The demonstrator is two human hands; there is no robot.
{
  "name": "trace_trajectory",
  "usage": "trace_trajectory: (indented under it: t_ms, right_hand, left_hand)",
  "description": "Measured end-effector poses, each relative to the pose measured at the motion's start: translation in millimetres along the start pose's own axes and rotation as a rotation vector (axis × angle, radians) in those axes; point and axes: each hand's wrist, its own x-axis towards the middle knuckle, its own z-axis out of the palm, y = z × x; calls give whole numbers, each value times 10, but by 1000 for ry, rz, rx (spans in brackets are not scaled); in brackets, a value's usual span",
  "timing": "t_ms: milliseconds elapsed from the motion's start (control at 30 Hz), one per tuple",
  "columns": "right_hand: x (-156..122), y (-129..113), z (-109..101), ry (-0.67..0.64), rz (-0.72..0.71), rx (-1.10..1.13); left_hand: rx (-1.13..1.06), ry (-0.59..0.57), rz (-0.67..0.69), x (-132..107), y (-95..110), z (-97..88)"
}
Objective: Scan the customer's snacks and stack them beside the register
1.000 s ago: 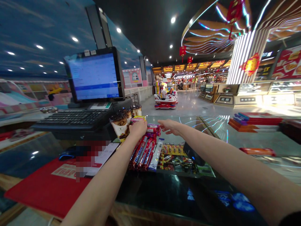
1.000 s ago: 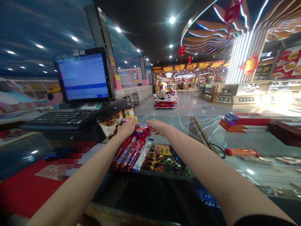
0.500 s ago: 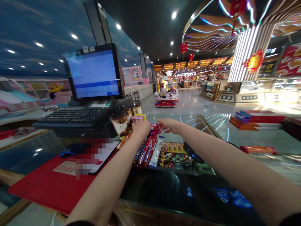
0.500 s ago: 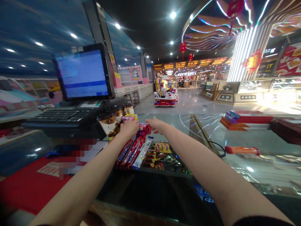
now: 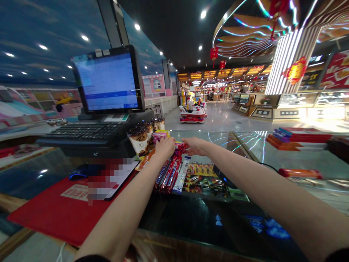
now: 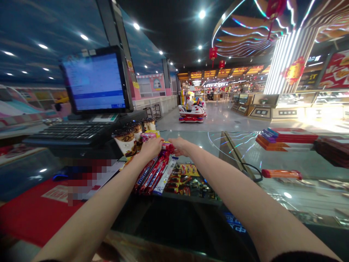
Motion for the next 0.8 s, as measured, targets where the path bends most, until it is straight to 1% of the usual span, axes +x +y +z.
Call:
trace_trajectory:
  t_ms: [100,233,400,467,600,667,800]
  right_hand:
    - [4,-4,3,-9,-3,-11]
    - [22,10,-25,-60,-13,4]
    - [64,40,-66,-80,-17,13]
    - [76,45,-94,-46,-14,-18]
    - [63,34,-214,89,-20,-75]
    - [45,22,-300,102,-17,-84]
    - [6,18,-473,81,-15,-98]
  left_hand:
    - [10,-21,6,11,-1,-3]
    - [56,-59,14,16,-1,-12]
    - [81,-74,29,7,2,-29]
    - [85,-83,31,5,1,-39]
    - [79,-92,40,3,7,-68]
    - [74,-97,38,6,13,-82]
    - [50,-108,36,26,18,-96]
